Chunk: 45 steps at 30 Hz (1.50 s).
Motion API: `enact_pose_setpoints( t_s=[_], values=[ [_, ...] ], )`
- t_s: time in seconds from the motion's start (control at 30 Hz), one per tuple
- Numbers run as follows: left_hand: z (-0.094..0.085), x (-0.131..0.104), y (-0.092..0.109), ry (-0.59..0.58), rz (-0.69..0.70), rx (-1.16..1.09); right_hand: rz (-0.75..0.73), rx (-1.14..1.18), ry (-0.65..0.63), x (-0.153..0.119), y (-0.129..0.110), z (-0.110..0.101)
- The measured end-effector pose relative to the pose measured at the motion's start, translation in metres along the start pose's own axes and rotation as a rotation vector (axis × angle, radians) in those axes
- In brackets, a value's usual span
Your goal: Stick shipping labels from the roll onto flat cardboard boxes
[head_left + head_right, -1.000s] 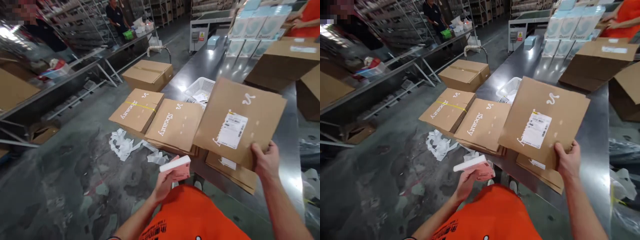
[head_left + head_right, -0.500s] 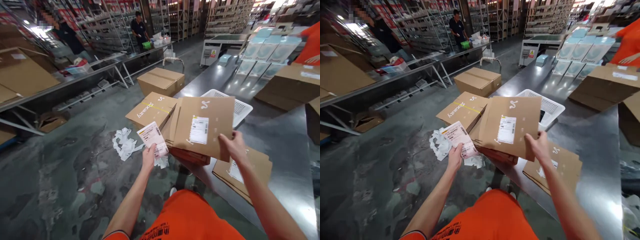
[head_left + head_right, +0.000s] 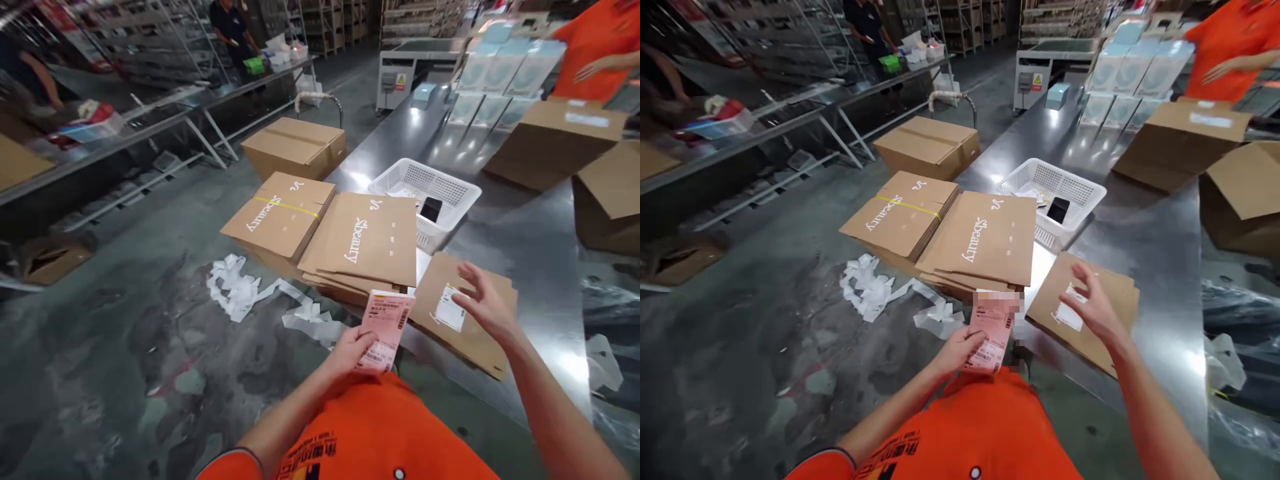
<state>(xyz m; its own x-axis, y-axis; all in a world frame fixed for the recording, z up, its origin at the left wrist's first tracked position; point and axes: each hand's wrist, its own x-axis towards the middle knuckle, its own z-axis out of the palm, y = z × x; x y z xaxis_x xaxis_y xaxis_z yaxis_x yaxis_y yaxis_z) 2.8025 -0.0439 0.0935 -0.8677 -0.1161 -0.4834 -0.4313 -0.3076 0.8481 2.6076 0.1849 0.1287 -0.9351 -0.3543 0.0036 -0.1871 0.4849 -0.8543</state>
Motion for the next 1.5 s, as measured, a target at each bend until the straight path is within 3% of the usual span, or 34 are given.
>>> enact_pose_setpoints(
  t_s=[0.07, 0.1, 0.2, 0.27, 0.33, 0.43, 0.5, 0.63, 0.73, 0.83, 0.9, 0.97, 1.07, 1.13, 1.2, 1.27, 1.33, 1.43, 1.5],
  values=[
    [-0.002, -0.003, 0.003, -0.017, -0.037, -0.001, -0.231, 0.023, -0.349, 0.002, -0.05, 0.029],
    [-0.004, -0.006, 0.007, -0.035, -0.034, -0.004, -0.291, -0.011, -0.436, 0.002, -0.07, 0.042],
    [-0.011, -0.019, 0.028, -0.057, 0.149, -0.035, -0.374, -0.12, -0.507, -0.004, -0.102, 0.073],
    [-0.013, -0.022, 0.045, 0.054, 0.283, -0.073, -0.421, -0.112, -0.558, -0.009, -0.107, 0.086],
    [-0.013, -0.017, 0.059, 0.214, 0.32, -0.083, -0.459, -0.077, -0.602, -0.012, -0.108, 0.093],
    [-0.014, 0.003, 0.065, 0.37, 0.304, -0.07, -0.496, -0.075, -0.558, -0.005, -0.108, 0.097],
    [-0.02, 0.017, 0.059, 0.405, 0.305, -0.064, -0.539, -0.1, -0.517, 0.014, -0.107, 0.101],
    [-0.042, 0.028, 0.029, 0.303, 0.213, -0.142, -0.594, -0.223, -0.287, 0.087, -0.1, 0.118],
    [-0.057, 0.015, -0.002, 0.197, 0.058, -0.075, -0.596, -0.54, -0.137, 0.146, -0.097, 0.128],
    [-0.065, -0.007, -0.018, 0.166, -0.008, 0.006, -0.577, -0.816, -0.059, 0.18, -0.097, 0.133],
    [-0.07, -0.012, -0.01, 0.222, 0.056, -0.036, -0.605, -0.847, -0.038, 0.183, -0.098, 0.14],
    [-0.079, -0.002, 0.015, 0.327, 0.164, -0.089, -0.639, -0.837, -0.064, 0.172, -0.1, 0.156],
    [-0.1, 0.035, 0.061, 0.485, 0.289, -0.056, -0.658, -0.875, -0.164, 0.137, -0.101, 0.187],
    [-0.112, 0.059, 0.082, 0.519, 0.308, 0.017, -0.748, -0.88, -0.301, 0.114, -0.097, 0.197],
    [-0.115, 0.071, 0.091, 0.505, 0.312, 0.046, -0.696, -0.861, -0.318, 0.104, -0.089, 0.188],
    [-0.106, 0.069, 0.088, 0.463, 0.284, 0.012, -0.37, -0.821, -0.117, 0.107, -0.075, 0.158],
    [-0.084, 0.058, 0.079, 0.359, 0.2, -0.062, 0.002, -0.7, 0.07, 0.114, -0.052, 0.115],
    [-0.041, 0.035, 0.06, 0.109, 0.022, -0.193, 0.204, -0.429, 0.14, 0.103, 0.008, 0.046],
    [-0.017, 0.022, 0.047, -0.03, -0.073, -0.219, 0.286, -0.332, 0.25, 0.073, 0.062, 0.007]
  ],
)
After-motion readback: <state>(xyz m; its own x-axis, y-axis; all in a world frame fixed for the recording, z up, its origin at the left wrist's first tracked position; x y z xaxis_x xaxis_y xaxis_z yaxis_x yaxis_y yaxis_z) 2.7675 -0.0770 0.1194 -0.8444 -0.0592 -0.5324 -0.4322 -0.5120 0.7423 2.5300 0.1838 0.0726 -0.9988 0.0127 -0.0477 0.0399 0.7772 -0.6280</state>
